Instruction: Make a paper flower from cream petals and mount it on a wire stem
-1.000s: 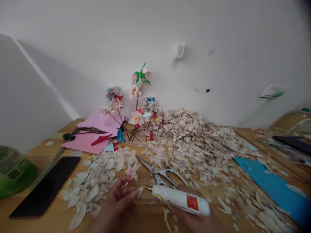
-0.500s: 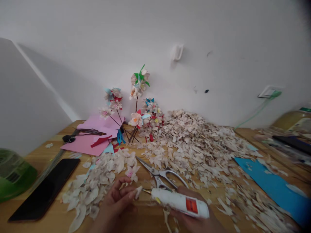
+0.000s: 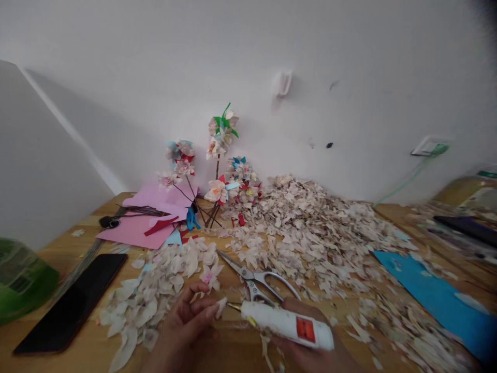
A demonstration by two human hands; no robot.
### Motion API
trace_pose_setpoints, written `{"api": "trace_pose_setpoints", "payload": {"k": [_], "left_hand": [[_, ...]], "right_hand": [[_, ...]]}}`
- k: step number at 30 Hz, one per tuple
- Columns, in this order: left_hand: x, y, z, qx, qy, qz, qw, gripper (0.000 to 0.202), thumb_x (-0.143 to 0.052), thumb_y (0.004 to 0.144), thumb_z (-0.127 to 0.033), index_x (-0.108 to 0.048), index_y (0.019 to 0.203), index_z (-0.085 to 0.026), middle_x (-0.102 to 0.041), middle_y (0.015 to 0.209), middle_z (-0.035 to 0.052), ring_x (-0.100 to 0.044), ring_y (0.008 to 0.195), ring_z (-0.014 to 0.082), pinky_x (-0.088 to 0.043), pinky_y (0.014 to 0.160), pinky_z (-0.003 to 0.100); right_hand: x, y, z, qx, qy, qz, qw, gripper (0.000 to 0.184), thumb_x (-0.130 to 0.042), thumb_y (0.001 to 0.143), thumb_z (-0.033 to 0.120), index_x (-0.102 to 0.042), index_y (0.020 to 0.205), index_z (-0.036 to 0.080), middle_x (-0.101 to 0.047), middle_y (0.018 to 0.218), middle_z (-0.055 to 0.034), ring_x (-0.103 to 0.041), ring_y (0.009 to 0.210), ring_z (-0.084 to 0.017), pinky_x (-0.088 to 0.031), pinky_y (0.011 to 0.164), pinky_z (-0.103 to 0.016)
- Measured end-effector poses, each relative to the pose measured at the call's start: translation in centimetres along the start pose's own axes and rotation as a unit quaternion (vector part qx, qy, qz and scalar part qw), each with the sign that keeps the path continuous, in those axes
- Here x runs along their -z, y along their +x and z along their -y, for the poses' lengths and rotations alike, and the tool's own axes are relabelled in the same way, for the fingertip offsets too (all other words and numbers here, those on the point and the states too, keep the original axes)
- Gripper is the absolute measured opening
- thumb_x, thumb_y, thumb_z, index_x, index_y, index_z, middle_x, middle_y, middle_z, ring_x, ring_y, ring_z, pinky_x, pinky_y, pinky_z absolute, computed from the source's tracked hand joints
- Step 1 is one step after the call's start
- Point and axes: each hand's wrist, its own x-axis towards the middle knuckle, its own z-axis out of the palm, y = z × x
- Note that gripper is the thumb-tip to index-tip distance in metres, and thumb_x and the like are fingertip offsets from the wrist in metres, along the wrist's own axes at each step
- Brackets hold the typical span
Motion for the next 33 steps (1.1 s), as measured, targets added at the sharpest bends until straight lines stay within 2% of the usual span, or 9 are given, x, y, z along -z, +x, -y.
{"api": "trace_pose_setpoints", "payload": {"k": [6,14,19,27,30,33], "left_hand": [[-0.1,-0.1,0.0,-0.003,0.001,-0.004,1.0,0.049,-0.088,0.046,-0.027,-0.054,0.08,-0.021,-0.07,0.06,-0.0027,-0.058,0.049,0.0107,-0.051,0.042,0.021],[0.4,0.0,0.4,0.0,0.002,0.01,1.0,0.046,-0.087,0.049,-0.024,-0.054,0.081,-0.021,-0.069,0.059,-0.0032,-0.059,0.05,0.0111,-0.052,0.043,0.022],[0.5,0.2,0.6,-0.003,-0.002,0.015,1.0,0.046,-0.087,0.048,-0.025,-0.055,0.08,-0.021,-0.069,0.059,-0.0035,-0.058,0.048,0.0102,-0.053,0.043,0.022],[0.1,-0.4,-0.1,0.0,0.008,0.027,1.0,0.045,-0.086,0.051,-0.025,-0.054,0.082,-0.022,-0.07,0.059,-0.0028,-0.059,0.05,0.0103,-0.051,0.044,0.02],[-0.3,-0.6,-0.4,-0.005,-0.015,0.008,1.0,0.048,-0.088,0.048,-0.026,-0.055,0.083,-0.022,-0.071,0.061,-0.0023,-0.058,0.049,0.0103,-0.05,0.041,0.019],[-0.6,-0.7,-0.6,-0.014,-0.034,-0.018,0.999,0.05,-0.089,0.043,-0.025,-0.057,0.082,-0.022,-0.069,0.06,-0.0035,-0.058,0.049,0.0099,-0.05,0.039,0.018]], "right_hand": [[0.1,0.0,0.3,-0.007,-0.017,-0.004,1.0,0.029,-0.06,0.071,0.038,-0.039,0.056,0.023,-0.039,0.054,0.0062,-0.041,0.048,-0.012,-0.036,0.046,-0.022],[-0.1,-0.1,-0.2,0.03,-0.021,-0.03,0.999,0.027,-0.064,0.071,0.034,-0.045,0.055,0.023,-0.044,0.053,0.0055,-0.044,0.047,-0.013,-0.037,0.044,-0.022],[-0.2,-0.2,-0.3,0.036,-0.007,-0.031,0.999,0.022,-0.065,0.072,0.034,-0.05,0.06,0.022,-0.05,0.059,0.0041,-0.047,0.051,-0.013,-0.039,0.046,-0.021],[0.3,0.1,0.4,0.024,-0.04,-0.028,0.999,0.027,-0.063,0.071,0.034,-0.044,0.056,0.023,-0.045,0.052,0.0062,-0.044,0.047,-0.011,-0.039,0.044,-0.02],[0.8,0.2,0.2,0.014,-0.044,-0.032,0.998,0.029,-0.063,0.071,0.04,-0.047,0.054,0.023,-0.05,0.051,0.0046,-0.048,0.047,-0.013,-0.042,0.044,-0.022],[2.3,0.3,-0.4,-0.046,0.021,-0.058,0.997,0.026,-0.067,0.064,0.049,-0.06,0.061,0.025,-0.064,0.057,0.0008,-0.059,0.053,-0.019,-0.051,0.05,-0.027]]}}
